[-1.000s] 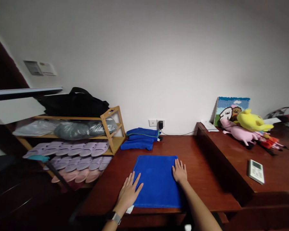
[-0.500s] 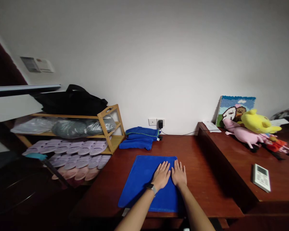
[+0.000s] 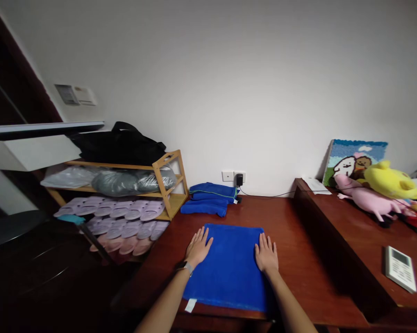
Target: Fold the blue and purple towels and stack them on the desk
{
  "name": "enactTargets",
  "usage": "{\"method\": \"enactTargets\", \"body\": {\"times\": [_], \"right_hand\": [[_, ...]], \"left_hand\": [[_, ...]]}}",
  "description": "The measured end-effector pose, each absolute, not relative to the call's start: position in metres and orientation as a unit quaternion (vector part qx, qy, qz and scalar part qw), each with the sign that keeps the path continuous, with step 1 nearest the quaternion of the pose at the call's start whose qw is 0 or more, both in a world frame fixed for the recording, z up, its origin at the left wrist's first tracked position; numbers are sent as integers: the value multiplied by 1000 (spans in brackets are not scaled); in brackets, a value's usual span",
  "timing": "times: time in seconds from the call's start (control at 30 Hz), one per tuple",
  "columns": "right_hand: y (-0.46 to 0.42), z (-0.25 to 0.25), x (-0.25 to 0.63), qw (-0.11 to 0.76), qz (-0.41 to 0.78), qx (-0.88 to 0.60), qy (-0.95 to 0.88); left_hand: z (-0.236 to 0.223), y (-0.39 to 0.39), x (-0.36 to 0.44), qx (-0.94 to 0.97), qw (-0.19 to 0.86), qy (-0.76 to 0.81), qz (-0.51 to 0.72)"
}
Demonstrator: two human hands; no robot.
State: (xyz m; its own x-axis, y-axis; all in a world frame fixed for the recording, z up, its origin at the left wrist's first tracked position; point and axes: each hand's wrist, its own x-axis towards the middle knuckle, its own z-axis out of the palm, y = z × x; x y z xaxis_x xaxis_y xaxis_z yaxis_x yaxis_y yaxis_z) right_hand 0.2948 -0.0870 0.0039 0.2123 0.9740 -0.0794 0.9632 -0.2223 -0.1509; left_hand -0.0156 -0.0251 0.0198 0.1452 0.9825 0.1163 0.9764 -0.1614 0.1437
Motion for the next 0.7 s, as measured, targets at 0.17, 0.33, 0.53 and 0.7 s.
{"method": "enactTargets", "body": {"times": [0.17,0.33,0.53,0.7], "right_hand": [[-78,11,295,34,59,-785,-616],[-58,20,299,49,79,-768,-634],[-52,11,299,46,85,-764,-638],[-53,10,299,49,80,-763,-640]], "left_hand": [[10,-26,-23,753,-2,649,109],[3,-22,-22,753,-5,647,118],[-1,-20,-21,748,-7,651,126],[2,-25,-22,735,-13,668,117]]}}
